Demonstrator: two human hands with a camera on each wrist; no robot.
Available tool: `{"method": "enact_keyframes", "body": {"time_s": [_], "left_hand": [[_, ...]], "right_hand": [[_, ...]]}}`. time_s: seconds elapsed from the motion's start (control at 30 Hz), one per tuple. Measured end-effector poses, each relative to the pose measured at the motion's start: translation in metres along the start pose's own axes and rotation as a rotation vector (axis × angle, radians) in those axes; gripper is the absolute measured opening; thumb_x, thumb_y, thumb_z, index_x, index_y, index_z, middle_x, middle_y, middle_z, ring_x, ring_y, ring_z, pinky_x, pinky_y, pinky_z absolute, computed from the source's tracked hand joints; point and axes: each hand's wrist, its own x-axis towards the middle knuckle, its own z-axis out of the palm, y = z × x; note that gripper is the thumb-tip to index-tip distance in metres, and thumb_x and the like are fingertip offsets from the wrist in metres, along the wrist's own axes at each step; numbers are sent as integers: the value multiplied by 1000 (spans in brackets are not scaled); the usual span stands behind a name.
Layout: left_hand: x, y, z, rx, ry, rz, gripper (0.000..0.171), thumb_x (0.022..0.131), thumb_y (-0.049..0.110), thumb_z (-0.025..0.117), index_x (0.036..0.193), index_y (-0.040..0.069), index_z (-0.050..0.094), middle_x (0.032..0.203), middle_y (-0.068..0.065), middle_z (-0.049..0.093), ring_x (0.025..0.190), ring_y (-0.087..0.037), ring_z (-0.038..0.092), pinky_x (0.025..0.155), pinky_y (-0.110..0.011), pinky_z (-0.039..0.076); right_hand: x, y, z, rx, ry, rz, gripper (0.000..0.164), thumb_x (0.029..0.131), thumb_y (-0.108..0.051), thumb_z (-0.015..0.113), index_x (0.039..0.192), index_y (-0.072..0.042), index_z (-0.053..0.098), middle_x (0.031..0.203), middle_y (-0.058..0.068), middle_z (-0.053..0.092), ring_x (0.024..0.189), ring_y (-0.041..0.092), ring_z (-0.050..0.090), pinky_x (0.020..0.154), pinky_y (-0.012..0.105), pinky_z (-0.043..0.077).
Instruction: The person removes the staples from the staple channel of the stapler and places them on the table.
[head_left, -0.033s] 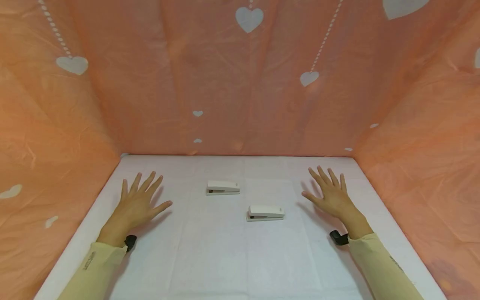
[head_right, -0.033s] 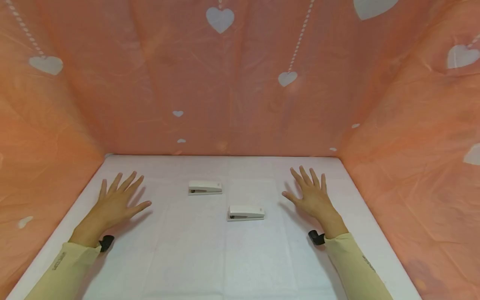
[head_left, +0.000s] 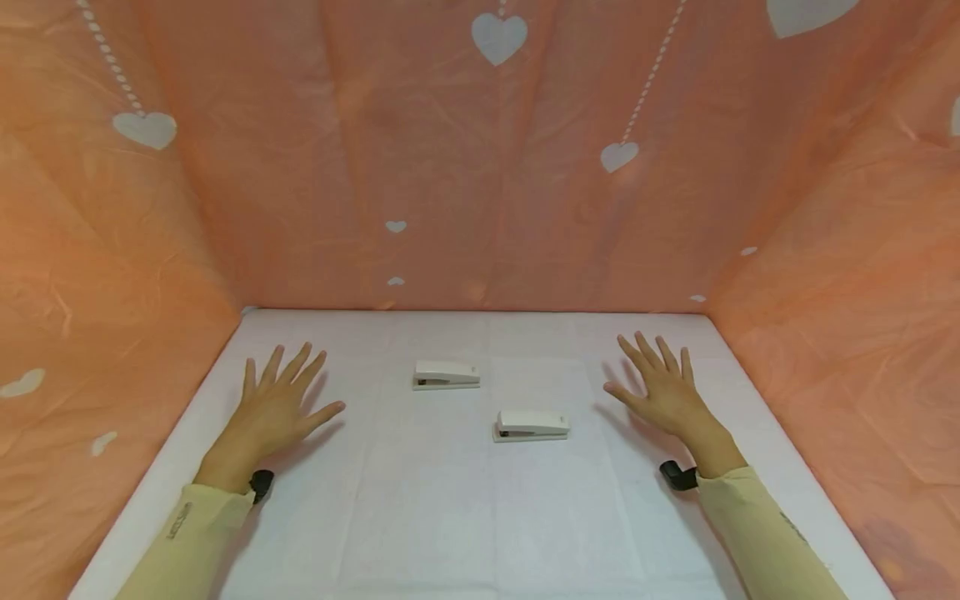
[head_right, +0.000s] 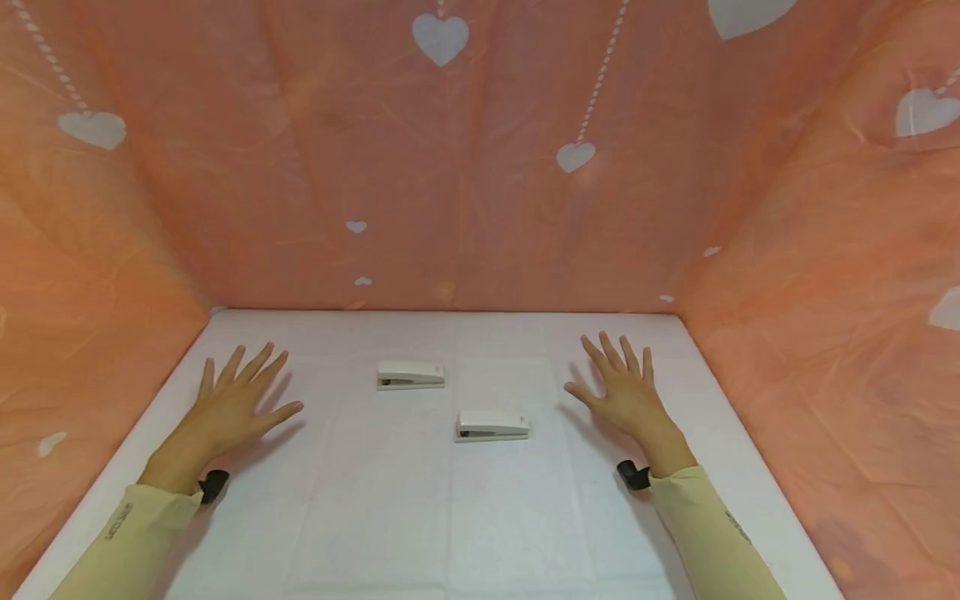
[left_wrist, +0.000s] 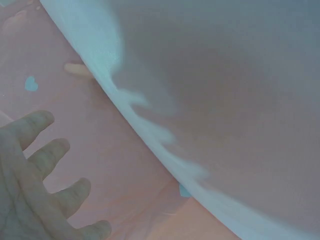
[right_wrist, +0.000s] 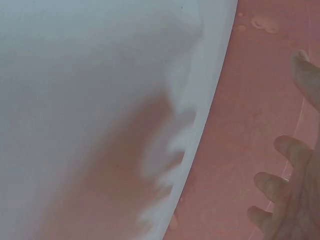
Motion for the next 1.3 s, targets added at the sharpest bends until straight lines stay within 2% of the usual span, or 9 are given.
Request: {"method": "enact_keyframes", "body": {"time_s": [0.27,0.47,1.07,1.3], "left_hand": [[0,5,2,4,0,13,97,99,68,62,167,4,34,174,-25,23,159,-58,10,119,-81,-4],[-1,12,8,-8,7,40,97,98,66,65,166,4,36,173,-26,26,158,-58,13,120,-80,0],[-2,56,14,-60,5,160,96,96,64,69,166,6,36,174,-21,27,160,-52,15,123,-76,6],[0,73,18,-72,23,218,94,97,63,69,167,9,37,175,-18,28,162,-47,17,126,-71,9]], "right_hand": [[0,2,5,15,-2,-3,89,103,-62,61,173,-22,22,178,20,12,162,52,2,123,70,-14],[-1,-5,9,25,1,-20,89,102,-61,64,171,-20,26,178,21,14,162,52,4,124,70,-12],[-6,-30,14,-8,13,-108,91,100,-61,68,172,-22,27,178,16,19,164,45,7,125,71,-3],[-6,-37,18,4,23,-143,91,99,-60,69,172,-24,27,178,15,19,164,44,8,126,69,-4]]}}
